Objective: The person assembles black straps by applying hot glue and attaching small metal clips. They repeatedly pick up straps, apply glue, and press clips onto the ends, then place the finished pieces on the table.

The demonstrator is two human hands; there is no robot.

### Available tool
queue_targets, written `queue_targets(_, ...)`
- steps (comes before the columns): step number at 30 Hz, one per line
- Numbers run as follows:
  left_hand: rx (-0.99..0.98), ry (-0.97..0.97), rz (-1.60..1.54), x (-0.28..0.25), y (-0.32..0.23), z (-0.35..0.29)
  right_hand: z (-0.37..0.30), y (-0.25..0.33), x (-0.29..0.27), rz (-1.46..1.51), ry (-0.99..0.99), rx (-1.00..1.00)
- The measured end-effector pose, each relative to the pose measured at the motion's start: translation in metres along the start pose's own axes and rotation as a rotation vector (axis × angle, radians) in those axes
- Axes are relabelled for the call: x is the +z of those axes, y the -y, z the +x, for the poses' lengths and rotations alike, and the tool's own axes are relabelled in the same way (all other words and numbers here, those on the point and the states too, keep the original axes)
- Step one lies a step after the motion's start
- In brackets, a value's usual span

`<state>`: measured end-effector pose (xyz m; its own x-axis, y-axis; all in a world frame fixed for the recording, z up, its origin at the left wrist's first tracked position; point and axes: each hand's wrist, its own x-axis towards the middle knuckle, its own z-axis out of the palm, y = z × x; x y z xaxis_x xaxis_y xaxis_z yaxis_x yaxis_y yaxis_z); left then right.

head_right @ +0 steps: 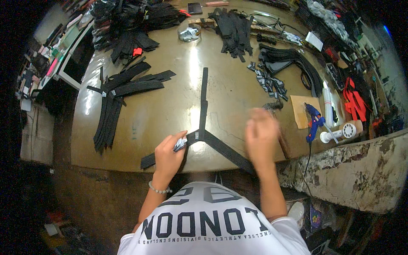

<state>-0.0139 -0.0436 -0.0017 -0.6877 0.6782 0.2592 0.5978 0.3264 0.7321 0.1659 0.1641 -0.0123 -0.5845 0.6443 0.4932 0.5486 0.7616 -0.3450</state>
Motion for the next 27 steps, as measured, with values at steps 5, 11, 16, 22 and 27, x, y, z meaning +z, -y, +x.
queue_targets(5,0.027,0.030,0.025,-0.001,0.008,-0.004,0.011,-0.029,-0.041,-0.245,0.273,0.451)
queue_targets(11,0.070,0.013,0.027,0.007,0.010,-0.002,-0.003,0.078,-0.035,0.286,0.278,0.141)
queue_targets(16,0.061,0.009,0.027,0.007,0.011,-0.005,-0.010,0.081,-0.036,0.237,0.429,0.139)
queue_targets(22,0.080,0.049,0.041,0.004,0.007,-0.003,-0.017,0.084,-0.046,0.138,0.696,0.165)
queue_targets(27,0.143,0.106,0.115,0.001,0.002,-0.002,-0.017,0.033,-0.047,-0.010,0.278,0.105)
